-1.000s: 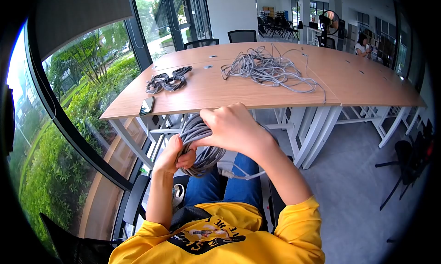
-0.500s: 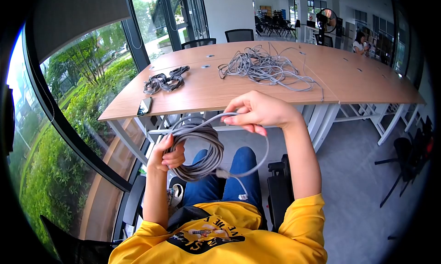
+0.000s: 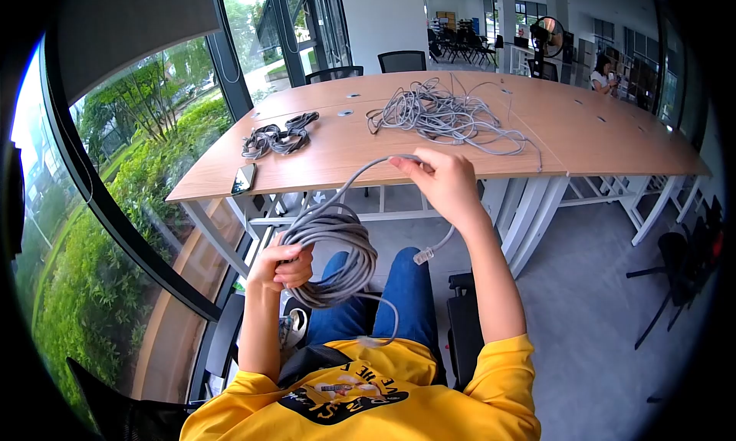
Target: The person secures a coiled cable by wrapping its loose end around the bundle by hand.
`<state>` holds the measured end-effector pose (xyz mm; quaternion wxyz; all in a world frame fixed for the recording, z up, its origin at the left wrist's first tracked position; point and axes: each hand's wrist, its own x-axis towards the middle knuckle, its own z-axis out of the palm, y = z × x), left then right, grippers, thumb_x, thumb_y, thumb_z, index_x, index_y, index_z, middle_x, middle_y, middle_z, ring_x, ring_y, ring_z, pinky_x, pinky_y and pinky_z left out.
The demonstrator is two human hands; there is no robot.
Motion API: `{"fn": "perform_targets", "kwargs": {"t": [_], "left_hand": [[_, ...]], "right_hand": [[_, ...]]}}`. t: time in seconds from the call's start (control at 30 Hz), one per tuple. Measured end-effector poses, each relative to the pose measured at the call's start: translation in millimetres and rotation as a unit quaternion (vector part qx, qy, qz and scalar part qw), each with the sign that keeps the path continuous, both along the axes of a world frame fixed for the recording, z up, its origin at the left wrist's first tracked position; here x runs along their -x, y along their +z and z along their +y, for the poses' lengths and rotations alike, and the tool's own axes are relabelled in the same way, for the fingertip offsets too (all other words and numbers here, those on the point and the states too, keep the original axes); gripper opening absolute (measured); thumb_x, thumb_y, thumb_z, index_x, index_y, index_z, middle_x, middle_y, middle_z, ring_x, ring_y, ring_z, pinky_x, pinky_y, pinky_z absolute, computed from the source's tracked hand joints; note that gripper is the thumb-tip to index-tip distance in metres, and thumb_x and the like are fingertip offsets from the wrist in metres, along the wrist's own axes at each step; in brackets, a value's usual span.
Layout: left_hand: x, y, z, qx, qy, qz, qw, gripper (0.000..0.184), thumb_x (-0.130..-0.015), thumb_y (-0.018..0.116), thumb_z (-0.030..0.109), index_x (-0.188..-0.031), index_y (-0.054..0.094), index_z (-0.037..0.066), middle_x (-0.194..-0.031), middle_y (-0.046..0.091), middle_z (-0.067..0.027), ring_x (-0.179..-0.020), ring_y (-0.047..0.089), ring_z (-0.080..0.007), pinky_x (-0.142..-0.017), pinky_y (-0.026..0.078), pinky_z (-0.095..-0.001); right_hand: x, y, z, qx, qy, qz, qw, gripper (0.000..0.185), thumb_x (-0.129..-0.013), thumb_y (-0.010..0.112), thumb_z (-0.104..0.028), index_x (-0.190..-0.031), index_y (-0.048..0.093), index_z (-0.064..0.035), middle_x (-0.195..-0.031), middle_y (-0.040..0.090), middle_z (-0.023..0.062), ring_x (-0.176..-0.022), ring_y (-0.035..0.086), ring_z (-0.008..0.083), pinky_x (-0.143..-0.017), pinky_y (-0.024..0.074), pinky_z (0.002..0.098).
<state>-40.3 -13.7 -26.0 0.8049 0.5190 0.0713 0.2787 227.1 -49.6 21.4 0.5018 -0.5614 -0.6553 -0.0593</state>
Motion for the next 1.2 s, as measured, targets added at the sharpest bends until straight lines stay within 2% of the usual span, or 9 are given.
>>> {"fn": "perform_targets", "kwargs": {"t": [0.3,0.37,0.4,0.43,0.53,0.63,0.73,0.93,1.2], "left_hand": [[-2.1,-16.7,8.3,0.029,0.009,-0.030,0.999,0.041,-0.084,0.050,0.039,-0.065,0.045,0.004,-0.037,0.027,0.0043,-0.027,0.022,-0.0040,-0.030,0.020,-0.0216],[-1.9,-14.7,7.9,0.019,0.017,-0.023,0.999,0.040,-0.084,0.049,0.039,-0.065,0.045,0.004,-0.036,0.027,0.0041,-0.027,0.022,-0.0039,-0.030,0.020,-0.0216],[-2.4,-12.7,5.1,0.022,0.025,-0.009,0.999,0.040,-0.084,0.049,0.039,-0.064,0.044,0.004,-0.037,0.028,0.0037,-0.027,0.023,-0.0045,-0.030,0.020,-0.0215],[-3.9,-9.7,1.3,0.022,0.024,-0.008,0.999,0.040,-0.084,0.049,0.039,-0.064,0.044,0.004,-0.037,0.028,0.0037,-0.027,0.023,-0.0045,-0.030,0.020,-0.0215],[-12.2,0.2,-8.8,-0.026,0.103,0.096,0.990,0.036,-0.084,0.053,0.031,-0.061,0.042,0.006,-0.037,0.030,0.0030,-0.028,0.025,-0.0055,-0.030,0.019,-0.0214],[-16.8,-1.8,-7.8,-0.058,0.114,0.138,0.982,0.038,-0.084,0.052,0.035,-0.063,0.045,0.004,-0.036,0.029,0.0034,-0.027,0.025,-0.0050,-0.029,0.021,-0.0215],[-16.8,-0.7,-9.8,-0.037,0.078,0.118,0.989,0.035,-0.083,0.055,0.031,-0.064,0.045,0.003,-0.036,0.030,0.0029,-0.027,0.025,-0.0053,-0.029,0.019,-0.0210],[-11.3,-8.4,1.8,0.021,-0.035,0.015,0.999,0.037,-0.082,0.054,0.033,-0.067,0.046,0.000,-0.036,0.031,0.0027,-0.026,0.026,-0.0047,-0.028,0.019,-0.0210],[-8.7,-4.6,0.4,0.022,-0.026,0.014,0.999,0.040,-0.083,0.052,0.037,-0.066,0.046,0.001,-0.036,0.031,0.0031,-0.026,0.026,-0.0048,-0.028,0.021,-0.0210]], "right_hand": [[-4.5,-12.5,-5.6,0.120,0.010,-0.018,0.993,0.037,-0.080,0.058,-0.032,-0.065,0.055,0.0013,-0.048,0.039,0.0031,-0.046,0.032,0.0114,-0.044,0.0286,0.0275],[-2.0,-24.3,-1.0,0.130,0.016,-0.025,0.991,0.036,-0.083,0.053,-0.033,-0.070,0.058,0.0000,-0.050,0.047,0.0074,-0.049,0.046,0.0176,-0.050,0.0358,0.0293],[2.4,-26.6,-2.5,0.145,0.031,-0.006,0.989,0.033,-0.086,0.048,-0.032,-0.089,0.057,-0.0008,-0.071,0.057,0.0139,-0.067,0.057,0.0246,-0.061,0.0423,0.0319],[8.2,-30.9,-1.3,0.145,0.031,-0.005,0.989,0.033,-0.086,0.048,-0.032,-0.089,0.057,-0.0008,-0.071,0.057,0.0139,-0.067,0.057,0.0246,-0.061,0.0423,0.0319],[25.6,-35.3,2.7,-0.052,-0.066,-0.107,0.991,0.045,-0.087,0.041,-0.034,-0.116,0.042,0.0001,-0.114,0.046,0.0177,-0.100,0.048,0.0327,-0.083,0.0401,0.0378],[46.6,-28.5,-4.6,-0.154,-0.052,-0.278,0.947,0.050,-0.086,0.041,-0.041,-0.117,0.043,-0.0011,-0.111,0.049,0.0169,-0.104,0.047,0.0284,-0.090,0.0351,0.0410],[68.9,-32.0,-11.8,-0.120,0.154,-0.212,0.958,0.066,-0.075,0.053,-0.052,-0.117,0.043,-0.0015,-0.105,0.053,0.0152,-0.097,0.051,0.0300,-0.090,0.0356,0.0426],[75.2,-24.3,-18.6,0.025,0.145,-0.161,0.976,0.069,-0.057,0.072,-0.048,-0.105,0.050,-0.0038,-0.095,0.058,0.0140,-0.081,0.059,0.0281,-0.069,0.0462,0.0356],[75.9,-21.5,-8.3,0.144,0.208,-0.101,0.962,0.069,-0.057,0.064,-0.064,-0.084,0.050,-0.0018,-0.071,0.060,0.0136,-0.069,0.061,0.0289,-0.063,0.0474,0.0351]]}}
